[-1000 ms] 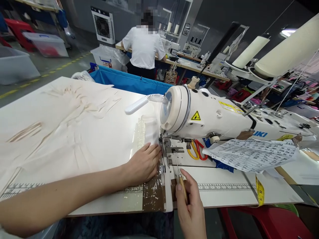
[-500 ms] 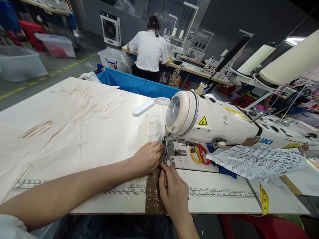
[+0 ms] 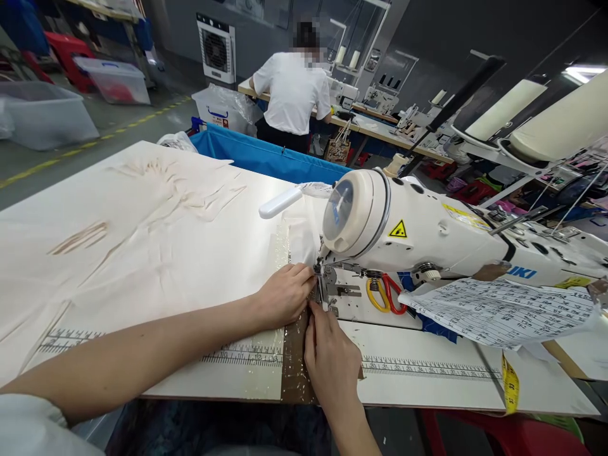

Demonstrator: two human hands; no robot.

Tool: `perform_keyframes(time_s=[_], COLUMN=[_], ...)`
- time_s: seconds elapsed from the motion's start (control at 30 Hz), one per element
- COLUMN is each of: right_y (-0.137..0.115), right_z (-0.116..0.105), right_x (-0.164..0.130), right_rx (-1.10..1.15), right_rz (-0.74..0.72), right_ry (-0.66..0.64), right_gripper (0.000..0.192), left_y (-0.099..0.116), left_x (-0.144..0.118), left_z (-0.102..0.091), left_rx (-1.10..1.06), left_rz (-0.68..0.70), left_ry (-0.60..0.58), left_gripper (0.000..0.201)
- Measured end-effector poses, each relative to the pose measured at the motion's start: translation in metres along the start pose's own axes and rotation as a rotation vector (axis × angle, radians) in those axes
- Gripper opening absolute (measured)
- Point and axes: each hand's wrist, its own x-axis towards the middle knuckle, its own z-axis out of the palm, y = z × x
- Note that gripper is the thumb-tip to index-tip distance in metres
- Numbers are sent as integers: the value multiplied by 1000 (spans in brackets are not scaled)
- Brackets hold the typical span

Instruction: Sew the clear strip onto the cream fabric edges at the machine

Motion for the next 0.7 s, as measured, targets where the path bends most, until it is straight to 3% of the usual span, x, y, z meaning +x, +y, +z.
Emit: perform_keyframes(time_s=[0.13, 0.27, 0.43, 0.5, 0.6, 0.7], right_y=[0, 5, 19, 21, 19, 16], right_z=[2, 4, 15, 19, 19, 17], right_x=[1, -5, -13, -14, -16, -17], right_rx=[-10, 118, 143, 154, 182, 247], right_rz=[-7, -42, -136, -163, -116, -112], right_ry=[19, 131, 188, 180, 191, 222], right_gripper=[43, 44, 43, 44, 44, 40], left_y=[-3, -2, -12, -13, -3, 12], left_x=[0, 3, 13, 8, -19, -71], left_z=[-1, -9, -44, -65, -93, -103], left_rx=[-63, -124, -570, -615, -546, -307], left_rz=[-18, -64, -253, -303, -221, -163], left_ry=[-10, -17, -114, -125, -153, -157], left_gripper=[35, 33, 36, 35, 26, 17])
